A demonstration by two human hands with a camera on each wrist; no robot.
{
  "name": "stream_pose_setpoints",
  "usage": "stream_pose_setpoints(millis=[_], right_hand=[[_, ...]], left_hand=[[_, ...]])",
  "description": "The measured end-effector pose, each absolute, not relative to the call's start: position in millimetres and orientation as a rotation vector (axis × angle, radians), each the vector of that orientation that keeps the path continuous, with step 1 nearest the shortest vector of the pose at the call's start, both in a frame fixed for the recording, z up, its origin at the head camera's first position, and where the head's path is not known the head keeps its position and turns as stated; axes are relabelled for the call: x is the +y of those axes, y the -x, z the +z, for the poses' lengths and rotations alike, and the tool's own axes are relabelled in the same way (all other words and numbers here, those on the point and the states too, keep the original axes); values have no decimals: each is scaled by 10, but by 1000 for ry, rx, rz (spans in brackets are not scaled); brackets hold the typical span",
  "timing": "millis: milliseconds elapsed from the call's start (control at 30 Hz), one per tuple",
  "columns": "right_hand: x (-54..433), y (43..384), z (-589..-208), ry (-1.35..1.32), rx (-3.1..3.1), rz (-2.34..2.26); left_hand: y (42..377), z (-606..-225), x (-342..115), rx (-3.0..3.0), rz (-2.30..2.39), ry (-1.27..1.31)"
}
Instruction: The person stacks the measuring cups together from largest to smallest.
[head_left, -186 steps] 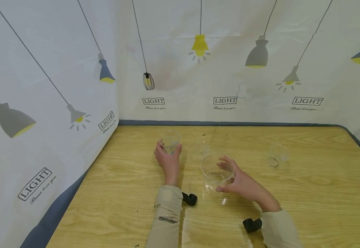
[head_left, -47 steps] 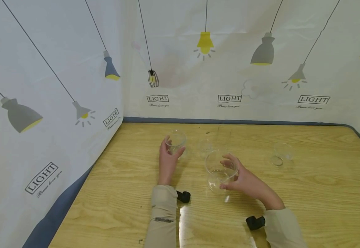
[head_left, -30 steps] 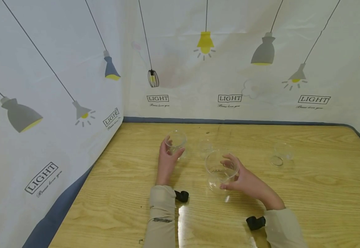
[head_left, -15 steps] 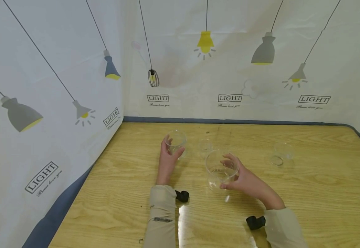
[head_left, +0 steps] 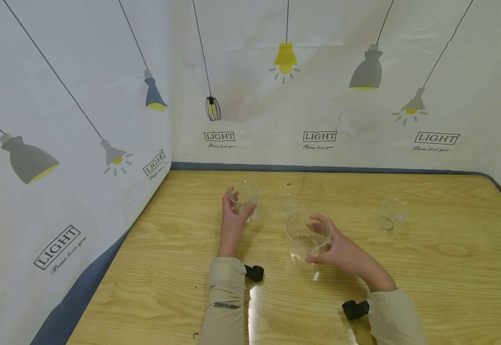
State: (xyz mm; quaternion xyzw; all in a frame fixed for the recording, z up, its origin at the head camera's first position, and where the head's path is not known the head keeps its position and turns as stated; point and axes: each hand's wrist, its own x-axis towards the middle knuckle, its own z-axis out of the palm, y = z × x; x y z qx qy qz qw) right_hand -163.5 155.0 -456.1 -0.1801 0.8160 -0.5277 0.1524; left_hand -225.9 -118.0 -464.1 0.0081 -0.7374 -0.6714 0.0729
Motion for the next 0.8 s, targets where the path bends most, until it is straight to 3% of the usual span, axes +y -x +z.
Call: stream_pose_setpoints(millis=[800], right_hand=[[1563,1632,-4570,521,2335,-1524]], left_hand=[[2369,-4843,-1177,-2197,-1942,-27]])
